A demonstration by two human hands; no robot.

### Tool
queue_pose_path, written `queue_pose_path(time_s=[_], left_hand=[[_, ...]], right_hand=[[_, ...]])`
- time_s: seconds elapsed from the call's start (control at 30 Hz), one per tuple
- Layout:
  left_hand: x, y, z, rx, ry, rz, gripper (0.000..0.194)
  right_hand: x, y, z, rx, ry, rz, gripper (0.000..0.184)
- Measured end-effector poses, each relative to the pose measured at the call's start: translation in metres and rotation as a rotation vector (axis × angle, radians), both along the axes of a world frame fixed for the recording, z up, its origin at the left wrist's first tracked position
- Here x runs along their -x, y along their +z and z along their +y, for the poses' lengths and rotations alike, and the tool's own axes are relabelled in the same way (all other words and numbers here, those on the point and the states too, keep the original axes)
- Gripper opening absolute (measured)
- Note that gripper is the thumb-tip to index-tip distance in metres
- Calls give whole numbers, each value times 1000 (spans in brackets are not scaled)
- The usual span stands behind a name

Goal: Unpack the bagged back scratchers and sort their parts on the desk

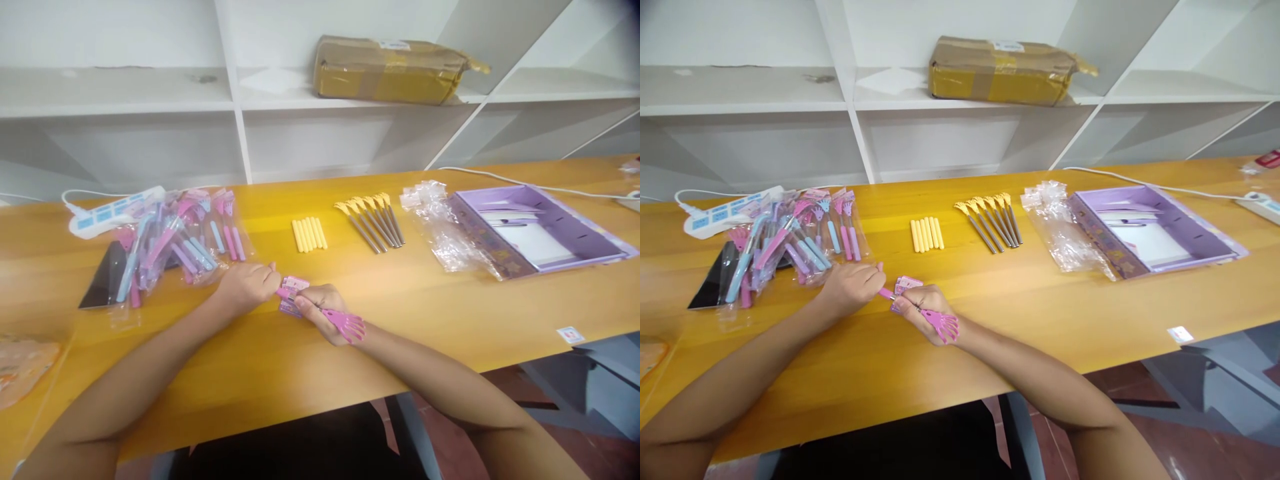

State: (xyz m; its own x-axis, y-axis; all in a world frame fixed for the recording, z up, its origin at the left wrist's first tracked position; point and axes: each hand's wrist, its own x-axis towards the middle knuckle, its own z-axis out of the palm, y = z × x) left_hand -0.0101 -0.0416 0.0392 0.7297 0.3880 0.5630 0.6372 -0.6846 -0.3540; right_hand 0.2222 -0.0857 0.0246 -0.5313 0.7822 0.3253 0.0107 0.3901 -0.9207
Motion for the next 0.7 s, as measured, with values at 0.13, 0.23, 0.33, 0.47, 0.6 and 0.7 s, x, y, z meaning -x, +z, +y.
queue_pose_path(time_s=[0.13,0.23,0.33,0.47,0.6,0.7], left_hand=[[2,0,1,52,11,9,43],[0,-2,0,-31,1,9,42],[-4,-4,-2,-78,-8,-16,41],[-11,-9,-5,44,-23,-23,35],[-17,-18,-10,182,-51,-47,33],[-22,-22,-16,212,-87,-91,32]], right_hand=[[-1,3,-1,-4,6,-4,49],[0,-4,-1,-2,-3,1,49],[2,-20,-2,-23,-62,27,45],[5,-35,-1,3,-120,133,22],[6,-31,1,-149,88,54,30],[9,-28,0,-194,205,-7,43]])
